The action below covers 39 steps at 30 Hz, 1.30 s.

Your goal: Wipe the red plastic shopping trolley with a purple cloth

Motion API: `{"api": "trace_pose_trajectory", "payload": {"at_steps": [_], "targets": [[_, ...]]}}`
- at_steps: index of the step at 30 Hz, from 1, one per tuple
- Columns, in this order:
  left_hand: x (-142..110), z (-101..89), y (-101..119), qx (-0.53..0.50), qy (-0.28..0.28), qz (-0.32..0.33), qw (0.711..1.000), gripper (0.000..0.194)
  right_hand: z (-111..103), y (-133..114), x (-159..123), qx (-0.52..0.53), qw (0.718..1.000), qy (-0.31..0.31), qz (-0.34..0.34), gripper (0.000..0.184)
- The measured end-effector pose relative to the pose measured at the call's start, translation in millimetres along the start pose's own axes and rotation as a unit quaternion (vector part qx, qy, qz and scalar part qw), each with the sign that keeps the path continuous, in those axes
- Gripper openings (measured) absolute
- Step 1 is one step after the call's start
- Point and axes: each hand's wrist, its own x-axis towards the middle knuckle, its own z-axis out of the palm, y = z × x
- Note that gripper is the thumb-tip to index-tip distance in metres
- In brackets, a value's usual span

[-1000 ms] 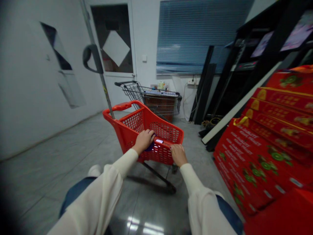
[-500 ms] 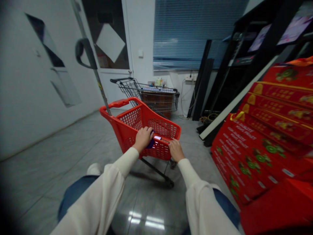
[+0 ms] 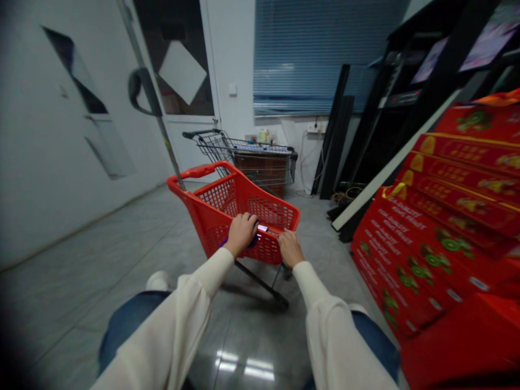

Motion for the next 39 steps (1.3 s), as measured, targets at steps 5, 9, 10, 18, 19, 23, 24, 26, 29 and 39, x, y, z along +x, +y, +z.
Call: {"api": "trace_pose_trajectory", "payload": {"at_steps": [5,9,10,18,19,23,24,26,29,39], "targets": [[-7,12.9,42,-0.013,-0.010,0.116,0.993,0.025,-1,3,-1,0.015,1.000,-0.011,0.017,0.046],[-3,11.2,26,-0.008,0.001,0.135,0.991,0.027,-8,8,-2,0.040,0.999,-0.015,0.010,0.044],[-2,10.7,18,-0.007,0.012,0.106,0.994,0.028,-9,7,-2,0.043,0.999,-0.014,0.010,0.043],[-25,28.1,41,-0.055,0.068,0.085,0.992,0.028,-9,-5,-5,0.027,0.999,-0.016,0.016,0.043],[-26,27.9,44,-0.063,0.061,0.117,0.989,0.028,-11,-4,-6,0.024,0.999,-0.019,0.015,0.043],[-15,16.2,23,-0.075,0.057,0.043,0.995,0.029,-19,-3,-8,0.017,0.999,-0.033,-0.002,0.042],[-12,13.3,15,-0.078,0.069,-0.012,0.995,0.030,-19,-5,-8,0.014,0.999,-0.031,-0.001,0.042],[-7,10.9,6,-0.080,0.089,-0.089,0.989,0.031,-18,-11,-7,0.006,1.000,-0.018,0.012,0.043],[-11,14.3,19,-0.065,0.077,-0.067,0.993,0.029,-19,-26,-6,-0.018,0.999,-0.022,0.042,0.044],[-8,-3.6,-5,-0.019,0.004,-0.003,1.000,0.031,-47,-29,11,-0.085,0.990,-0.114,-0.021,0.039]]}}
